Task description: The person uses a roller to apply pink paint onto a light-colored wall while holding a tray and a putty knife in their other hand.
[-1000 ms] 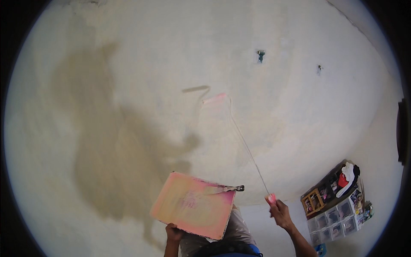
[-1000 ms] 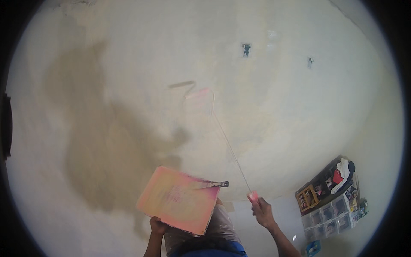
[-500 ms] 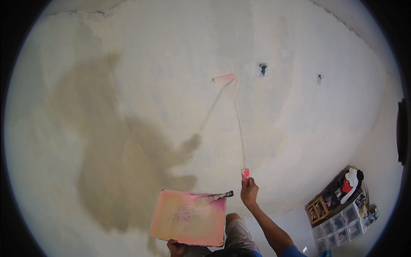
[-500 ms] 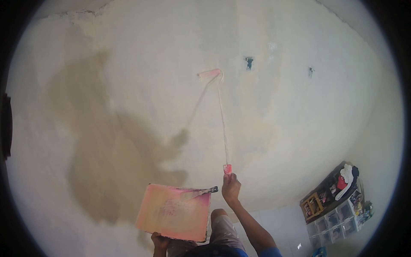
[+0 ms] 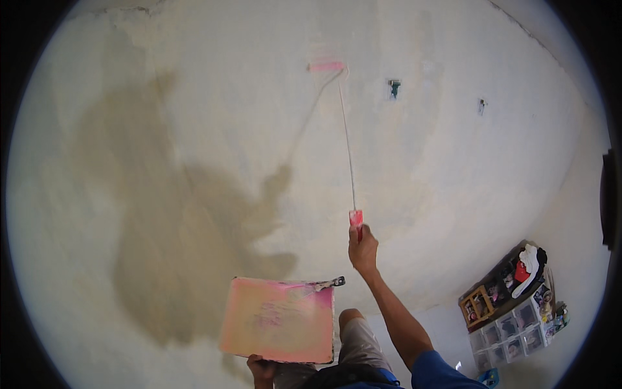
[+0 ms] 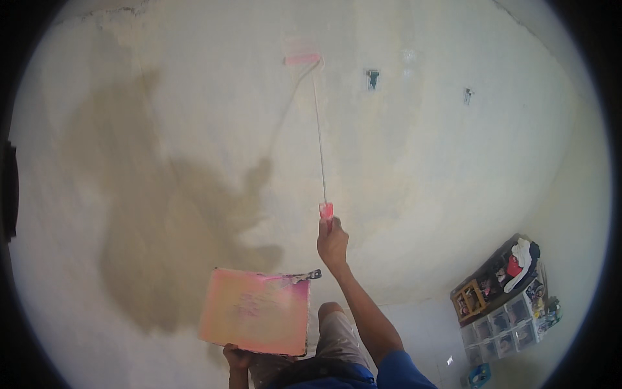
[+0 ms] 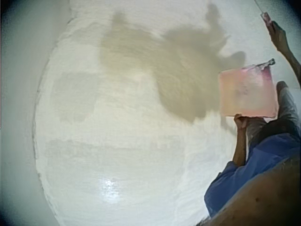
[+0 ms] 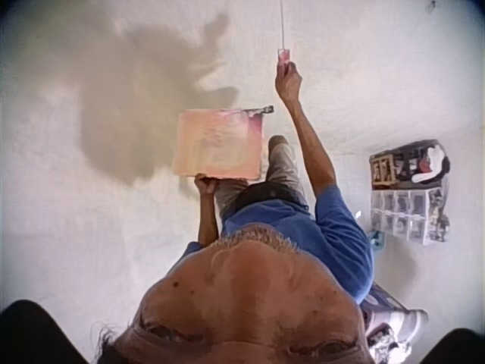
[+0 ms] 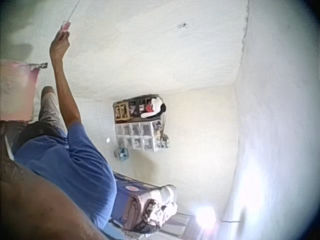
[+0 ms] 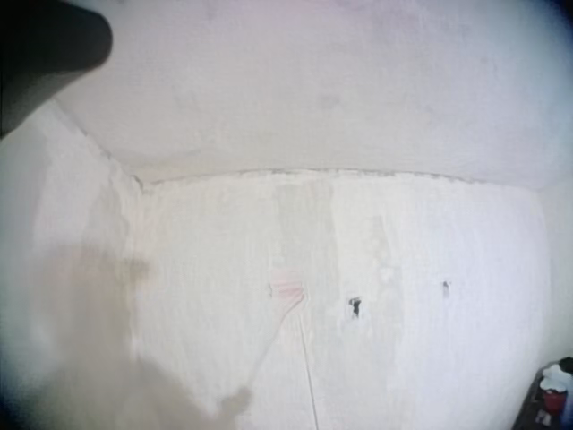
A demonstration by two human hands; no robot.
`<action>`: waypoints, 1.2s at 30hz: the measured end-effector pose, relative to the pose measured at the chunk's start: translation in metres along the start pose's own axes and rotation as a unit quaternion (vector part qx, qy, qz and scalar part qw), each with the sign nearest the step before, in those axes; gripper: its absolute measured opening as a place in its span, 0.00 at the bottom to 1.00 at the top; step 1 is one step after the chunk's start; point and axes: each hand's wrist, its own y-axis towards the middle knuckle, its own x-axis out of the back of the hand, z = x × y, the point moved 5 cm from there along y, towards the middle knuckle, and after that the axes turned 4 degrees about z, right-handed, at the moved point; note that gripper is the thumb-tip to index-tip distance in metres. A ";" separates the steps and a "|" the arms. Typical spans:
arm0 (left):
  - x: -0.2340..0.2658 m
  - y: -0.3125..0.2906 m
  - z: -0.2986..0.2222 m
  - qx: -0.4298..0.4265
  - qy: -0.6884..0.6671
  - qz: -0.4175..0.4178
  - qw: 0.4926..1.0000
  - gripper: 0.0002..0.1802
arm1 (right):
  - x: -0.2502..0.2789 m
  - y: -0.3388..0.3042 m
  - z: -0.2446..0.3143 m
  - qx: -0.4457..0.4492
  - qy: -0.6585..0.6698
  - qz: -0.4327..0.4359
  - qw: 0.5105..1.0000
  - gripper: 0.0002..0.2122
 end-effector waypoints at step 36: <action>-0.035 -0.095 -0.010 -0.166 -0.002 0.025 0.986 0.11 | 0.002 0.100 0.003 0.008 0.084 -0.048 0.995 0.12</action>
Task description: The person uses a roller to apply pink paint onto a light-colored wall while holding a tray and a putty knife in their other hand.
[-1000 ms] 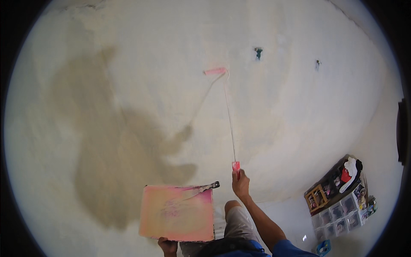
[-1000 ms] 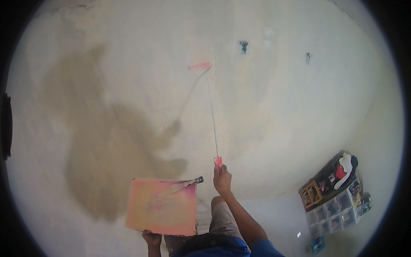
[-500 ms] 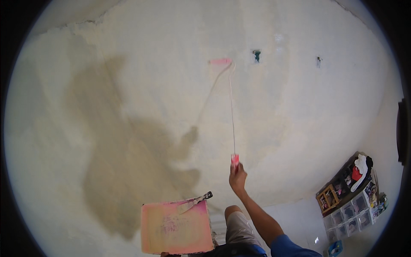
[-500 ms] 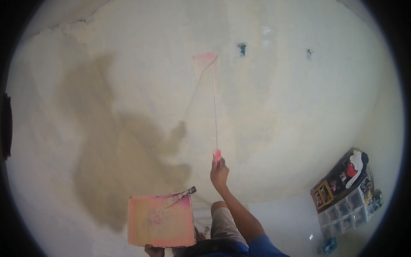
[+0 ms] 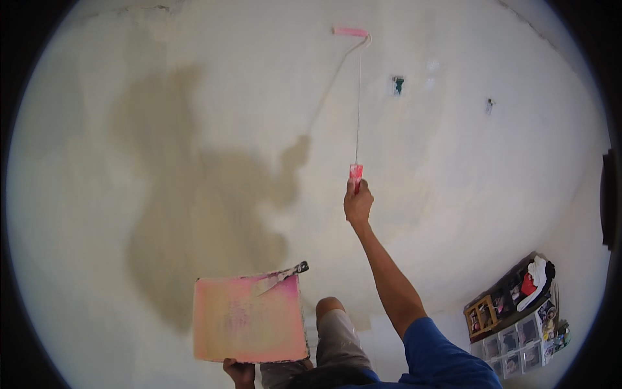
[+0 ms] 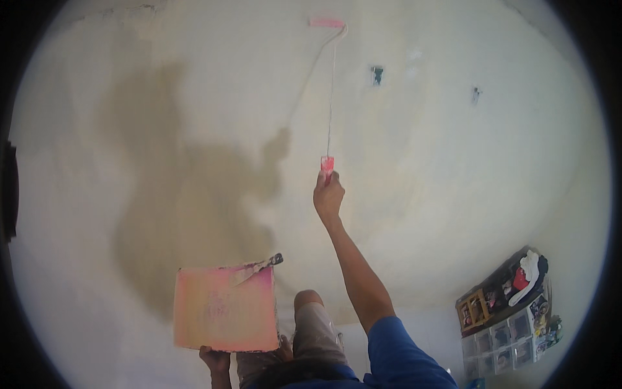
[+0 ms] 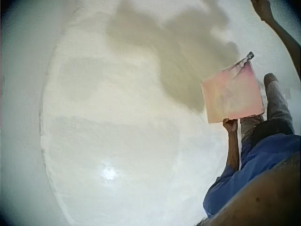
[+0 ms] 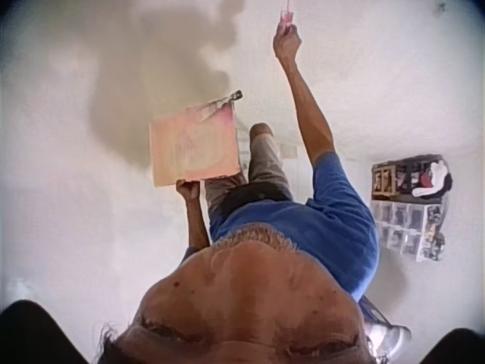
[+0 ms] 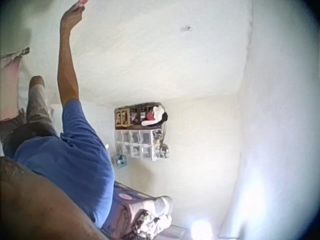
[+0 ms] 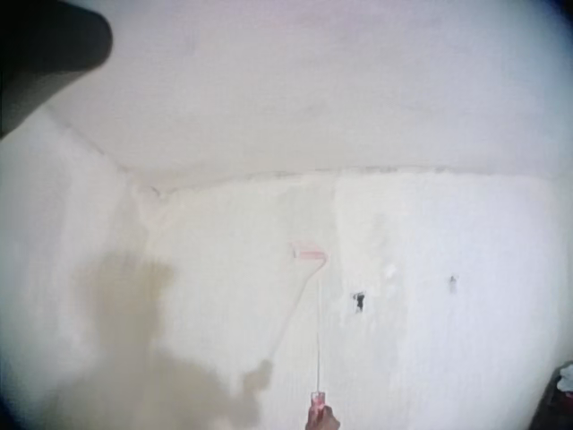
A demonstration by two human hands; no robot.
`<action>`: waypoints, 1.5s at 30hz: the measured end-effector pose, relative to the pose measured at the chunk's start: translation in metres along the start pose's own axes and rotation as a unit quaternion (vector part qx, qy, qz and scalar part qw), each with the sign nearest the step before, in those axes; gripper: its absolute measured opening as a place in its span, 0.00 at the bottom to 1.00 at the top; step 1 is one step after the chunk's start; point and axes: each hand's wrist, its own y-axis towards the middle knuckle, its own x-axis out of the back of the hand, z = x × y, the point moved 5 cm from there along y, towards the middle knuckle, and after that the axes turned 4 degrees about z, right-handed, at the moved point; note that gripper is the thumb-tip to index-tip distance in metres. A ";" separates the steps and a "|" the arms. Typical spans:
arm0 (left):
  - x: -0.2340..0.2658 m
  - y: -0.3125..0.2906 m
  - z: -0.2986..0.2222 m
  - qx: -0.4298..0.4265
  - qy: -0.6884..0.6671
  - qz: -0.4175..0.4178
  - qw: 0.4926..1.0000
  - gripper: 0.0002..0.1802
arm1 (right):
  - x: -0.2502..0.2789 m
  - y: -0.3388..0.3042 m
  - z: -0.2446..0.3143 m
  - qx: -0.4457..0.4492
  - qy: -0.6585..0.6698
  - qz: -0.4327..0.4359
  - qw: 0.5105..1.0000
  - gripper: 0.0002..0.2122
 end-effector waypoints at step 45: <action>0.021 0.028 -0.010 0.029 0.022 -0.071 0.997 0.15 | -0.018 -0.320 -0.253 -0.186 -0.131 0.111 0.967 0.13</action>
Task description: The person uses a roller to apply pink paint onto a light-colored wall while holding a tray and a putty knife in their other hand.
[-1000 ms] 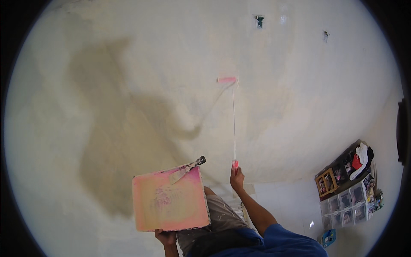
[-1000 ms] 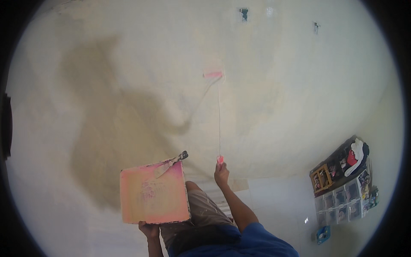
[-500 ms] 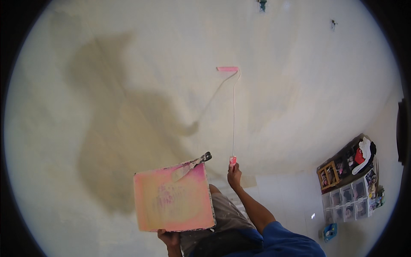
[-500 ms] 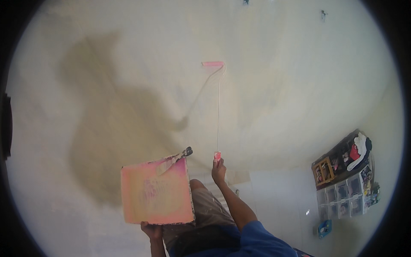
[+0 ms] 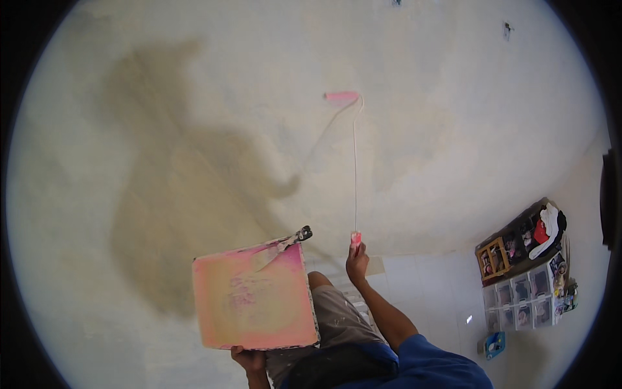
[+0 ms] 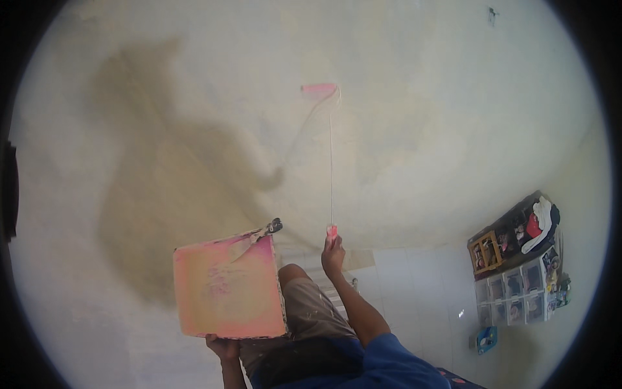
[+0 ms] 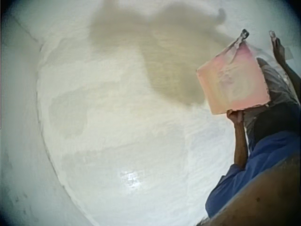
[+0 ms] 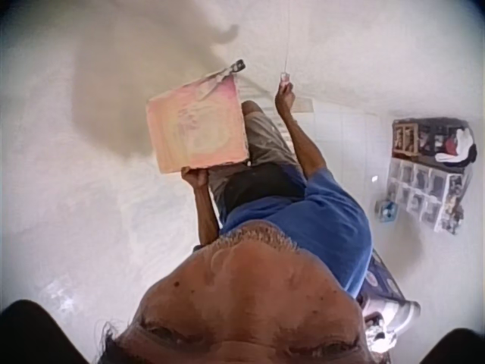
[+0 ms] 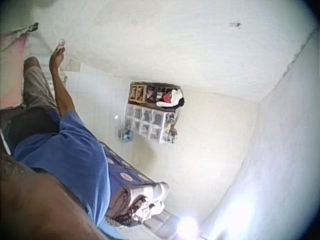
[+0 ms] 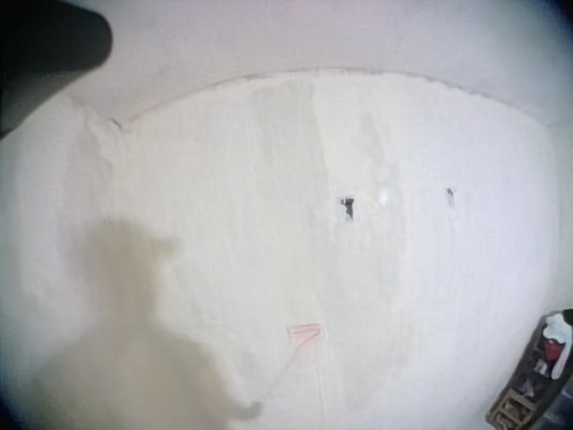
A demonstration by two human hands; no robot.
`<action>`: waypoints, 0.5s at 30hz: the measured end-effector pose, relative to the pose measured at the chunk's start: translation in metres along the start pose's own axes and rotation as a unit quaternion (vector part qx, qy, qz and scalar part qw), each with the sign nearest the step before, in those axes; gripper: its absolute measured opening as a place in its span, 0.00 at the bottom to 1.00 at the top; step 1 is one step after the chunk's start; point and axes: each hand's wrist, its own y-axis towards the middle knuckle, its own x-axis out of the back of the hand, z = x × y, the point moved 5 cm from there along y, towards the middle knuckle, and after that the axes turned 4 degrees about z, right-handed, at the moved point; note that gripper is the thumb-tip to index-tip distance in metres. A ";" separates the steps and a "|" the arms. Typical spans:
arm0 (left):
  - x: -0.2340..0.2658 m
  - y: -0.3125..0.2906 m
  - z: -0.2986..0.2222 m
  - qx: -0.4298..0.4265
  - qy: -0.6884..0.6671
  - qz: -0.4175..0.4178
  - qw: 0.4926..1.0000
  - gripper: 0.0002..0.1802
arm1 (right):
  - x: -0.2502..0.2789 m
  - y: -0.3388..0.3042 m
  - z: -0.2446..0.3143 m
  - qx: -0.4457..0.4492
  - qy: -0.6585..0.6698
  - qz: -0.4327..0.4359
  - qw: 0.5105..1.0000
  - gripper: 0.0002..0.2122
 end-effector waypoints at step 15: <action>-0.011 -0.010 0.016 -0.009 -0.029 -0.005 1.000 0.21 | 0.036 -0.005 -0.035 -0.025 0.020 -0.012 0.999 0.13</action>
